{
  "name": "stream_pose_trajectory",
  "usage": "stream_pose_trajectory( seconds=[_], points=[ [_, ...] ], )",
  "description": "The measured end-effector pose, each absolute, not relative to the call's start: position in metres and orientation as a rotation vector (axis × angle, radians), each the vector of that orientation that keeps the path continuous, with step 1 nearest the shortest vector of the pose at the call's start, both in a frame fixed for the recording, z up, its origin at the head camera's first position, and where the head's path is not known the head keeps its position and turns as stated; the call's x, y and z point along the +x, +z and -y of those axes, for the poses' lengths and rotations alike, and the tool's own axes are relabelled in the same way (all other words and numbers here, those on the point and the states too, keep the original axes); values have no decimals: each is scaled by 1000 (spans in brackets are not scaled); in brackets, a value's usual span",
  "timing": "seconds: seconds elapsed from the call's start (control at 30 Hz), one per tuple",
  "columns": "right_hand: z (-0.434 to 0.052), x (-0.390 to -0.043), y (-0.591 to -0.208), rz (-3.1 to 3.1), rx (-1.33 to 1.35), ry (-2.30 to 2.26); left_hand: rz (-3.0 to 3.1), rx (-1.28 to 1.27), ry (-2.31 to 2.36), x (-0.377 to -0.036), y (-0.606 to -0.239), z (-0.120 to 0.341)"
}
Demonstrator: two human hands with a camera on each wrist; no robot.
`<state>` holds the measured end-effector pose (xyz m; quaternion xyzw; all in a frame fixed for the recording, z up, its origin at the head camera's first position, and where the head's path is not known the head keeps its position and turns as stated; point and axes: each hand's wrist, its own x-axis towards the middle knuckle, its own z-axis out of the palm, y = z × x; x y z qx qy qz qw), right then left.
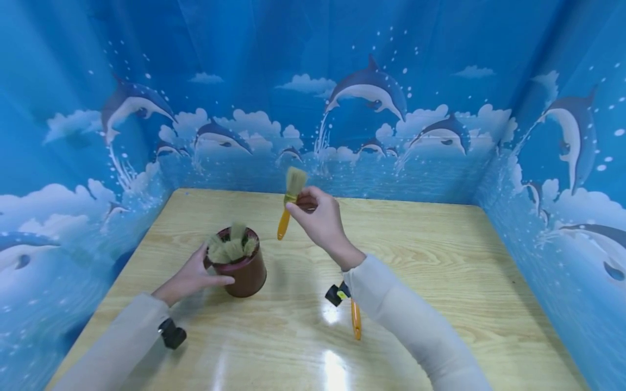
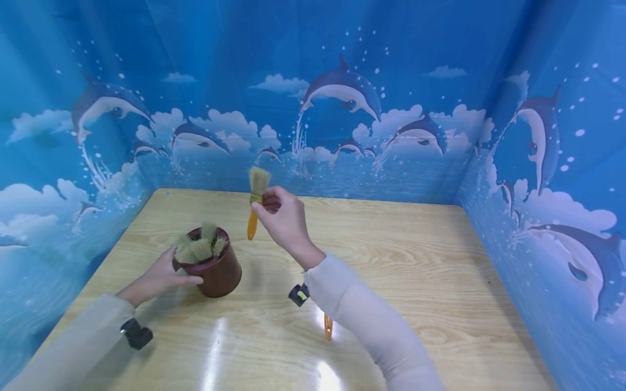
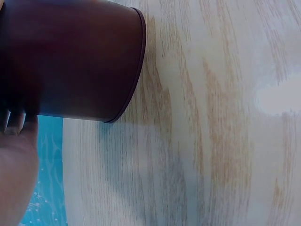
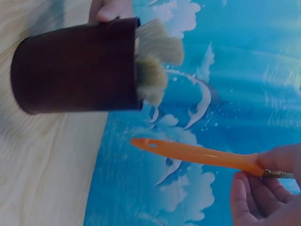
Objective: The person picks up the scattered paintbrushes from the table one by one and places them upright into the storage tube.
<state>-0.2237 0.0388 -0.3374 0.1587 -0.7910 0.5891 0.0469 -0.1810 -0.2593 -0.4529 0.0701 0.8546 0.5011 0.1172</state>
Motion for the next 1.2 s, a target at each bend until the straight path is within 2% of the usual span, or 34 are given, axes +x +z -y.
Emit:
stream_pose_trajectory(
  seconds=[0.43, 1.2],
  points=[
    [-3, -218, -321, 2267, 683, 1861, -2509, 202, 1454, -181, -453, 259],
    [21, -220, -348, 2500, 771, 1765, -2495, 214, 1480, -181, -452, 257]
  ],
)
